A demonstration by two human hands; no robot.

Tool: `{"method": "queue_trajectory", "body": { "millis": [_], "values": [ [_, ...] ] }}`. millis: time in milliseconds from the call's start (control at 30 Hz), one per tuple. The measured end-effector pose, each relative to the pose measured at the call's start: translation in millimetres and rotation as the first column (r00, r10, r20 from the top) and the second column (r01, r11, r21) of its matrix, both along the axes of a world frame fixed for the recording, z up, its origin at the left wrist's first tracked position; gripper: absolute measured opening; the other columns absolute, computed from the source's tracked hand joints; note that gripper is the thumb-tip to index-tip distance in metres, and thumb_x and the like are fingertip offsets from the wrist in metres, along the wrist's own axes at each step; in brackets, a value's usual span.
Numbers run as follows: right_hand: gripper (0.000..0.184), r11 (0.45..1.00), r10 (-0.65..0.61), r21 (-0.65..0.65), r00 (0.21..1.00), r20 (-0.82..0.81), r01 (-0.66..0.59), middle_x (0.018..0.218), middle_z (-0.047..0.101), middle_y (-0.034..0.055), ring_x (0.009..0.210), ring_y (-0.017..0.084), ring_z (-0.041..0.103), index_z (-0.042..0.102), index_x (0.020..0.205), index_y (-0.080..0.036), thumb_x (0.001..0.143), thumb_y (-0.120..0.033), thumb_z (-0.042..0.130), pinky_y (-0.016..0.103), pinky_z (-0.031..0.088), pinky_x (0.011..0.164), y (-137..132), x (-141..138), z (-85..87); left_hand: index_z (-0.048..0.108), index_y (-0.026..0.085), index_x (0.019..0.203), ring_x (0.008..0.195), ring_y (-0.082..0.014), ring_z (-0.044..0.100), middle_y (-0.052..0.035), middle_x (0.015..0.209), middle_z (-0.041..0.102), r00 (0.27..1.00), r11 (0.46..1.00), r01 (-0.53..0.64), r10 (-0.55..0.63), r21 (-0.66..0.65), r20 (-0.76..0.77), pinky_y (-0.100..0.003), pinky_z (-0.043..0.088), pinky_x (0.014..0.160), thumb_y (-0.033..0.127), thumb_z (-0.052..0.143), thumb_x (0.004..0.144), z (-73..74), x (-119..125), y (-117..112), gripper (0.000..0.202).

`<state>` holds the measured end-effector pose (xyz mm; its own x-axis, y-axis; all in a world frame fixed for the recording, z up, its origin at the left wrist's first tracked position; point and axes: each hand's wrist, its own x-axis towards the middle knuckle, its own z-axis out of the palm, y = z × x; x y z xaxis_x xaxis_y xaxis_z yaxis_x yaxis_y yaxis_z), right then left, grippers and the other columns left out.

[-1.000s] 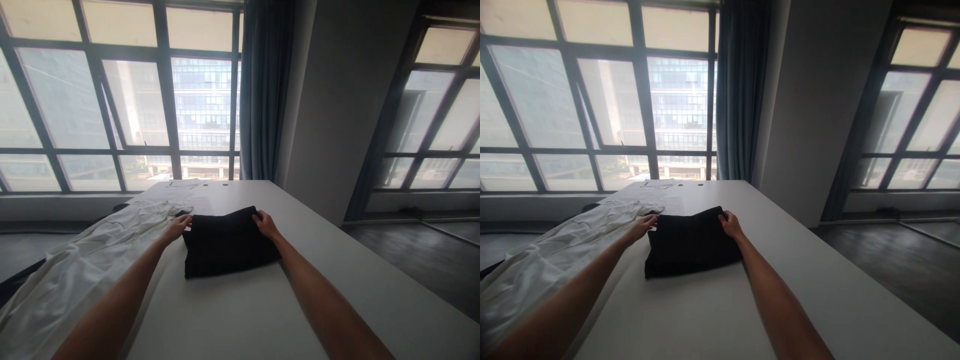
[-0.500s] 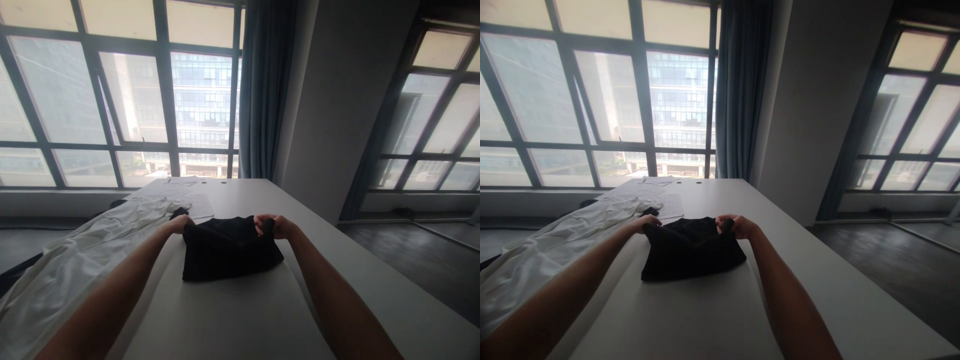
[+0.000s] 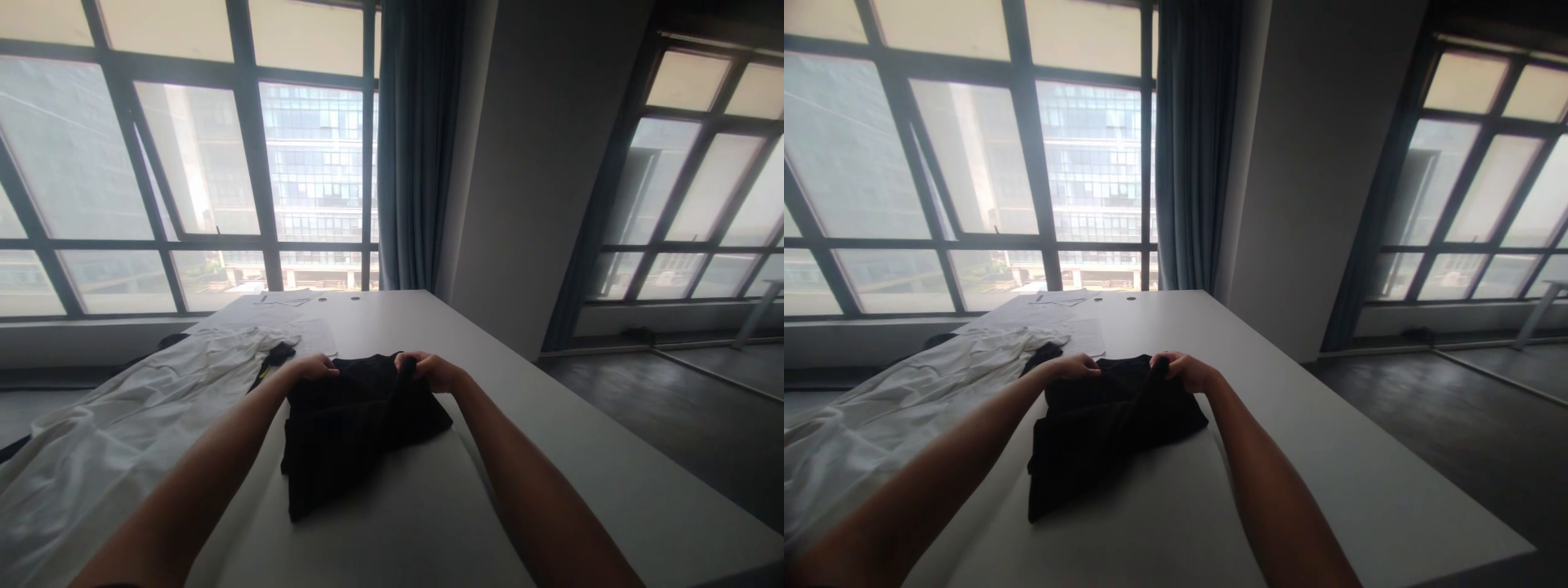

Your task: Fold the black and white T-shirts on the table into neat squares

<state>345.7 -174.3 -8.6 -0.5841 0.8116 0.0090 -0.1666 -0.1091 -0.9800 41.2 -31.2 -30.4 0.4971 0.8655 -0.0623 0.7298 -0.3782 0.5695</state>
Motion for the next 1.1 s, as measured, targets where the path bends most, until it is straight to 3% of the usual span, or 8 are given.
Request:
{"method": "queue_trajectory", "body": {
  "millis": [100, 200, 467, 633, 700, 867, 933, 1100],
  "values": [
    [0.034, 1.0, -0.026, -0.004, 1.0, 0.004, 0.026, 0.074, 0.065, 0.0001, 0.066, 0.014, 0.062, 0.065, 0.089, -0.015, 0.056, -0.009, 0.061, 0.023, 0.049, 0.062, 1, -2, -3.7, 0.073, 0.021, 0.059, 0.055, -0.0191, 0.058, -0.003, 0.056, 0.067, 0.998, 1.0, -0.02, 0.019, -0.012, -0.062, -0.029, 0.042, 0.059, 0.054, 0.076, 0.057, -0.7, 11, -3, 0.033],
    [0.035, 1.0, -0.011, -0.005, 0.999, 0.035, 0.011, 0.077, 0.067, 0.0005, 0.068, 0.014, 0.063, 0.066, 0.089, -0.015, 0.055, -0.009, 0.061, 0.024, 0.05, 0.064, 1, -2, -5.3, 0.073, 0.021, 0.062, 0.059, -0.02, 0.059, -0.0029, 0.059, 0.068, 0.998, 0.999, -0.032, 0.032, -0.01, -0.054, -0.03, 0.042, 0.061, 0.057, 0.072, 0.062, -1.9, 22, -5, 0.036],
    [0.036, 1.0, 0.021, 0.005, 0.999, 0.05, -0.021, 0.08, 0.067, 0.0004, 0.071, 0.014, 0.063, 0.066, 0.091, -0.015, 0.056, -0.009, 0.062, 0.024, 0.05, 0.067, 2, 0, -4.7, 0.076, 0.02, 0.074, 0.079, -0.025, 0.066, -0.0041, 0.075, 0.074, 0.996, 0.997, -0.007, 0.014, -0.075, 0.092, -0.032, 0.048, 0.072, 0.041, 0.075, 0.062, -2.0, 45, -3, 0.024],
    [0.035, 0.999, 0.047, 0.0, 0.998, 0.04, -0.047, 0.077, 0.065, -0.0007, 0.068, 0.013, 0.061, 0.064, 0.09, -0.016, 0.056, -0.01, 0.063, 0.022, 0.049, 0.062, 4, 3, -6.0, 0.073, 0.02, 0.105, 0.091, -0.0239, 0.069, -0.0052, 0.102, 0.075, 0.919, 0.95, 0.225, -0.134, -0.215, 0.371, -0.032, 0.052, 0.079, 0.041, 0.074, 0.065, 17.1, 56, 4, 0.045],
    [0.035, 0.999, 0.036, -0.003, 0.998, 0.046, -0.036, 0.076, 0.065, -0.0013, 0.066, 0.012, 0.061, 0.064, 0.09, -0.016, 0.056, -0.01, 0.064, 0.021, 0.049, 0.061, 4, 3, -6.5, 0.069, 0.019, 0.114, 0.091, -0.023, 0.069, -0.0064, 0.106, 0.074, 0.898, 0.947, 0.247, -0.145, -0.203, 0.416, -0.032, 0.053, 0.08, 0.041, 0.072, 0.069, 19.0, 64, 6, 0.051],
    [0.034, 1.0, 0.005, 0.005, 0.999, 0.043, -0.006, 0.077, 0.065, -0.0007, 0.069, 0.013, 0.061, 0.064, 0.089, -0.016, 0.056, -0.01, 0.063, 0.022, 0.049, 0.064, 1, 2, -4.8, 0.071, 0.017, 0.111, 0.092, -0.0232, 0.069, -0.0082, 0.105, 0.075, 0.996, 0.995, 0.084, -0.086, 0.057, 0.026, -0.03, 0.052, 0.08, 0.038, 0.066, 0.076, 3.5, 79, 5, 0.041],
    [0.033, 1.0, -0.002, 0.007, 0.999, 0.041, 0.002, 0.077, 0.065, -0.0007, 0.069, 0.013, 0.061, 0.065, 0.089, -0.016, 0.056, -0.01, 0.063, 0.022, 0.049, 0.065, 1, 2, -4.6, 0.073, 0.018, 0.106, 0.098, -0.0252, 0.068, -0.0082, 0.108, 0.075, 0.998, 0.99, 0.068, -0.066, 0.123, -0.02, -0.031, 0.05, 0.084, 0.04, 0.065, 0.076, 1.2, 76, 3, 0.038],
    [0.038, 1.0, 0.024, 0.001, 0.998, 0.055, -0.024, 0.083, 0.068, 0.001, 0.075, 0.015, 0.064, 0.066, 0.095, -0.015, 0.057, -0.01, 0.065, 0.026, 0.051, 0.07, 5, 4, -7.3, 0.075, 0.019, 0.088, 0.085, -0.0244, 0.068, -0.0056, 0.09, 0.076, 0.962, 0.982, 0.179, -0.162, 0.06, -0.22, -0.03, 0.049, 0.076, 0.056, 0.069, 0.071, 10.7, 55, 0, 0.041]
  ]
}}
